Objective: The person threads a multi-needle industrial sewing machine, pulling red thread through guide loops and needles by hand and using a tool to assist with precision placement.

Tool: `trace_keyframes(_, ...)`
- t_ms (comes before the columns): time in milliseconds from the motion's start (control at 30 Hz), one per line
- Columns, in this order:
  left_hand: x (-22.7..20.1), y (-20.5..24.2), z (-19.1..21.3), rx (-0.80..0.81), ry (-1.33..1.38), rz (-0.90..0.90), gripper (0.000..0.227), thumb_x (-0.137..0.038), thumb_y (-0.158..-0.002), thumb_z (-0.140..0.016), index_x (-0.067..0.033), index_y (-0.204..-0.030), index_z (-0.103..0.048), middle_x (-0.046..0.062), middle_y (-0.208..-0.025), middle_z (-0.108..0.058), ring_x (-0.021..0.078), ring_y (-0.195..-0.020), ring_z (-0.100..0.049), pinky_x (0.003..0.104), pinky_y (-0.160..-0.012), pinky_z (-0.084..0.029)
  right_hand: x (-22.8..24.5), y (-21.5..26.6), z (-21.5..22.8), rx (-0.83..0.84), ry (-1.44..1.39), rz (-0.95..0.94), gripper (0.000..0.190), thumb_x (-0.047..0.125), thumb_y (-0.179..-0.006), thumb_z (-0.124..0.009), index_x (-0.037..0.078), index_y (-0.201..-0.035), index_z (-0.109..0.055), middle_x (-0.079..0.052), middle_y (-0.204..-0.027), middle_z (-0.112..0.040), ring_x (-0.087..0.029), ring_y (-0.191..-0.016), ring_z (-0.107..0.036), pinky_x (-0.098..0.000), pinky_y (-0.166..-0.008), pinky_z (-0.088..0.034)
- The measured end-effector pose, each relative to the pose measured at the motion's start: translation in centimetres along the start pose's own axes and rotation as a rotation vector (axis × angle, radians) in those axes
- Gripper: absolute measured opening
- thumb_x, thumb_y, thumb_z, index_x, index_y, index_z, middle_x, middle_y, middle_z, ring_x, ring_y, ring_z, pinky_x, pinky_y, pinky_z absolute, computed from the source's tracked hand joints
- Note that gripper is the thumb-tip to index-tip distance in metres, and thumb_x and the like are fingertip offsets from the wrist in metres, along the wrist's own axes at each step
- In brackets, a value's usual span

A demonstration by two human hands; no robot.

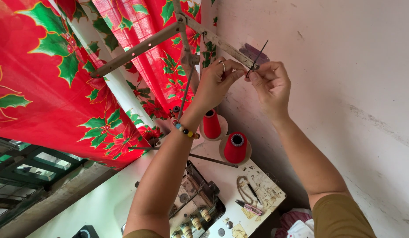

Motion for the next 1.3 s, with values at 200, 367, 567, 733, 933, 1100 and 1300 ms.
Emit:
trace_keyframes(200,-0.5,-0.3,0.1,0.038,0.0,-0.065,0.009,-0.019,-0.102,-0.069,-0.0157,-0.104,-0.077,-0.001,-0.075,-0.041,0.0115,-0.073,-0.052,0.03,-0.073,-0.049,-0.3,0.5,0.5,-0.029,0.092,0.107,0.015,-0.002,-0.1,-0.073,-0.006,-0.108,-0.062,-0.022,-0.093,-0.073,-0.023,-0.089,-0.074,-0.0352,-0.083,-0.058)
trace_keyframes(367,-1.3,-0.3,0.2,0.047,0.001,-0.075,0.009,-0.018,-0.101,-0.069,-0.013,-0.103,-0.076,0.002,-0.077,-0.043,0.0134,-0.072,-0.051,0.032,-0.071,-0.049,1.5,0.5,-0.4,-0.103,0.344,0.312,0.013,-0.002,-0.097,-0.08,-0.003,-0.104,-0.069,-0.016,-0.088,-0.077,-0.018,-0.076,-0.071,-0.0324,-0.074,-0.056)
trace_keyframes(567,-1.6,-0.8,0.1,0.057,0.035,-0.107,0.009,-0.017,-0.102,-0.068,-0.0141,-0.104,-0.077,0.002,-0.081,-0.045,0.0117,-0.076,-0.05,0.03,-0.072,-0.048,2.0,0.2,-0.9,-0.149,0.478,0.408,0.005,0.003,-0.095,-0.083,0.002,-0.097,-0.078,-0.01,-0.079,-0.076,-0.019,-0.069,-0.071,-0.0328,-0.069,-0.057)
trace_keyframes(733,-2.1,0.0,0.1,0.084,0.032,-0.069,0.01,-0.019,-0.102,-0.069,-0.0133,-0.108,-0.075,0.006,-0.089,-0.054,0.0174,-0.084,-0.059,0.036,-0.078,-0.053,3.2,0.5,-0.4,-0.064,0.491,0.46,0.006,0.002,-0.102,-0.073,0.001,-0.097,-0.071,-0.012,-0.081,-0.067,-0.026,-0.069,-0.063,-0.0355,-0.07,-0.055)
trace_keyframes(933,-4.5,3.0,3.2,0.131,-0.316,0.033,0.032,-0.029,-0.105,-0.058,-0.0176,-0.135,-0.059,0.009,-0.128,-0.055,0.0276,-0.11,-0.065,0.039,-0.088,-0.052,4.6,7.6,0.9,0.264,0.435,0.482,0.01,0.002,-0.106,-0.052,0.0,-0.097,-0.056,-0.025,-0.12,-0.056,-0.042,-0.115,-0.055,-0.0506,-0.102,-0.048)
trace_keyframes(1100,-8.2,8.2,5.9,0.038,-0.278,-0.025,0.027,-0.024,-0.104,-0.066,-0.0155,-0.13,-0.063,0.01,-0.109,-0.056,0.0351,-0.094,-0.067,0.047,-0.087,-0.058,1.5,15.8,2.9,0.342,-0.408,0.063,0.009,0.019,-0.11,-0.045,0.012,-0.106,-0.041,-0.011,-0.085,-0.07,-0.034,-0.122,-0.067,-0.0482,-0.127,-0.023)
trace_keyframes(1300,-10.0,16.2,5.0,-0.044,-0.426,-0.163,0.026,-0.02,-0.102,-0.068,-0.0152,-0.128,-0.066,0.006,-0.101,-0.06,0.03,-0.093,-0.067,0.04,-0.085,-0.058,-7.7,23.0,2.7,0.235,-0.33,-0.246,0.006,0.007,-0.11,-0.048,0.007,-0.116,-0.046,-0.001,-0.083,-0.051,-0.011,-0.09,-0.06,-0.0405,-0.101,-0.05)
Point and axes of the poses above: each hand's wrist, its own y-axis away from the middle knuckle, its own z-axis out of the back of the hand, x = y × z, the point moved 5 cm from there along -y, towards the middle knuckle
